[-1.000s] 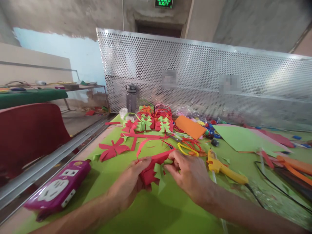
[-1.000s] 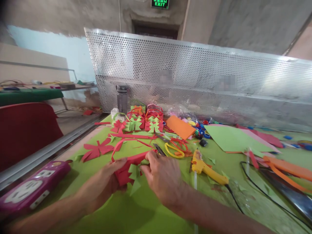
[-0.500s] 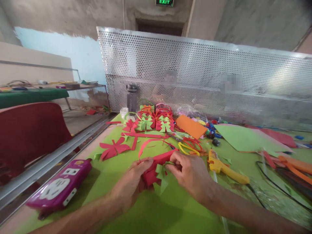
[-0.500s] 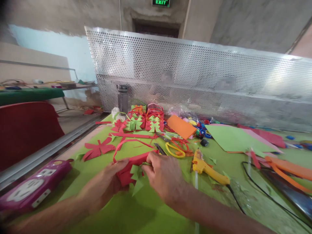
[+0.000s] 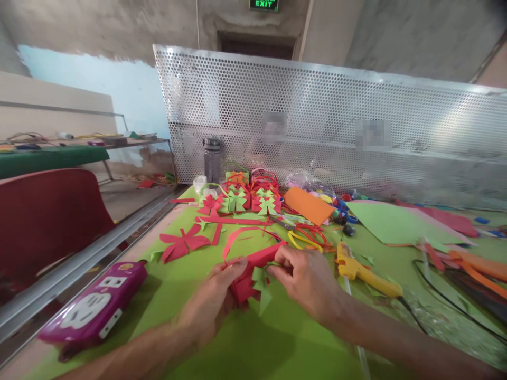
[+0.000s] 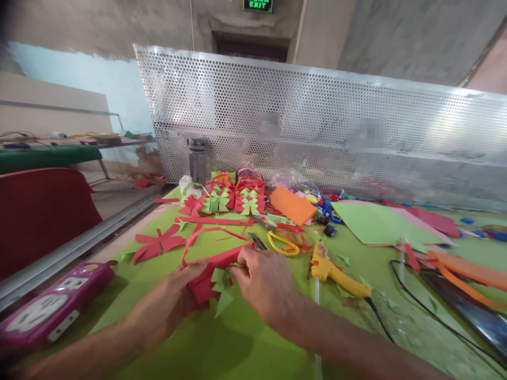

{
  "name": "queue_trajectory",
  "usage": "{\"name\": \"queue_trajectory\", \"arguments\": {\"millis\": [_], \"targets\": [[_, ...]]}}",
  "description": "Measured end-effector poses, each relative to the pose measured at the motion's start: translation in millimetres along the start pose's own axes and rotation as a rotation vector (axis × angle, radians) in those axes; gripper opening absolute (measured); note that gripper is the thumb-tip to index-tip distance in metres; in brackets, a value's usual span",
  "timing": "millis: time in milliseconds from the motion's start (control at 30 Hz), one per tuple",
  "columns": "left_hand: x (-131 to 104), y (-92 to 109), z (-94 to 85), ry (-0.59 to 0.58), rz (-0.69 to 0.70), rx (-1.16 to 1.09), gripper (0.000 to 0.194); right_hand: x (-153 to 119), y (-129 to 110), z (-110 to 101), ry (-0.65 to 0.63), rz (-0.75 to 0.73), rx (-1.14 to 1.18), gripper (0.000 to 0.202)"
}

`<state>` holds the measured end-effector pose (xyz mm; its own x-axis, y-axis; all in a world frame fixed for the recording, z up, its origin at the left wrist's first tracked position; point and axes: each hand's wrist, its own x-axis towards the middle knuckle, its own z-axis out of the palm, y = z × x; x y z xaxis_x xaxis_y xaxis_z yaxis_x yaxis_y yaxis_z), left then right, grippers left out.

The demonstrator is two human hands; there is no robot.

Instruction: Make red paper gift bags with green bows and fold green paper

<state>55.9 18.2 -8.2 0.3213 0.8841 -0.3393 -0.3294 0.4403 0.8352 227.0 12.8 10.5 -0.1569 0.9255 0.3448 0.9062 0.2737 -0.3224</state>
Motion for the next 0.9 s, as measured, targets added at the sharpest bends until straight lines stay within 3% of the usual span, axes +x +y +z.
{"name": "queue_trajectory", "arguments": {"millis": [400, 633, 900], "targets": [[-0.2, -1.6, 1.9, 0.041, 0.007, -0.012, 0.027, 1.3, 2.1, 2.8, -0.014, 0.009, 0.029, 0.018], [0.4, -1.3, 1.4, 0.004, 0.031, 0.006, 0.031, 2.0, 1.4, -0.1, -0.035, 0.031, 0.031, 0.019], [2.8, 2.1, 0.8, 0.023, -0.036, -0.011, 0.019, 2.3, 1.6, -0.6, -0.015, 0.013, 0.048, 0.016]]}}
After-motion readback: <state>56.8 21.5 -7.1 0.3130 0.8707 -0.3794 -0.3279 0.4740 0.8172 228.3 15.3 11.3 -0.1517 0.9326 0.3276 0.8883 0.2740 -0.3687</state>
